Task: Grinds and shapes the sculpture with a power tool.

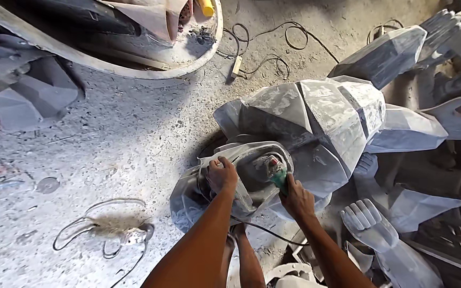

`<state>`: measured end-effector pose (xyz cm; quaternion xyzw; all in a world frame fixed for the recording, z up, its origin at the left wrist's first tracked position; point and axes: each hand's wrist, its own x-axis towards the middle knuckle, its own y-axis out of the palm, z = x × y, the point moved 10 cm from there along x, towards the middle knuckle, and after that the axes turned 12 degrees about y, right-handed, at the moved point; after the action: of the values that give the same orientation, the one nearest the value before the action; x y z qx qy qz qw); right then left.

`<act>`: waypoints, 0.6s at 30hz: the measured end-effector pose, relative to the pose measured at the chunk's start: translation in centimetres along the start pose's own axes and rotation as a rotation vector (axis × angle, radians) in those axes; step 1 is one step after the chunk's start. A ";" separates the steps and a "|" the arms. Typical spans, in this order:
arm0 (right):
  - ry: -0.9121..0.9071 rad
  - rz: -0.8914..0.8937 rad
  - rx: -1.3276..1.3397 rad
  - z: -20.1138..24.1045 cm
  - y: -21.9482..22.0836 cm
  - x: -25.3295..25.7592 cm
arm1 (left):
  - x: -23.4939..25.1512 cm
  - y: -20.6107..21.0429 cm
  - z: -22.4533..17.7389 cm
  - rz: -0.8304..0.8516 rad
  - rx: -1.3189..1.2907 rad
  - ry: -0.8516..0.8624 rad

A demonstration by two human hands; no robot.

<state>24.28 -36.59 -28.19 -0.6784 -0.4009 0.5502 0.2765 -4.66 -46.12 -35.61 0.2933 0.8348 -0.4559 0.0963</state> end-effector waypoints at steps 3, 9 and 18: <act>-0.079 0.080 -0.030 0.0 1.1 -0.3 | -0.1 -0.1 -0.1 0.002 0.010 -0.003; -0.195 0.402 0.004 0.9 2.1 -0.8 | -0.3 -0.3 -0.3 -0.001 0.031 -0.016; -0.352 0.782 -0.127 4.7 1.4 2.0 | -0.3 -0.4 -0.4 -0.003 0.031 -0.032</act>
<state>20.25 -35.92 -31.56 -0.6905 -0.1877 0.6953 -0.0676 -4.63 -46.06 -34.97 0.2861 0.8264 -0.4736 0.1047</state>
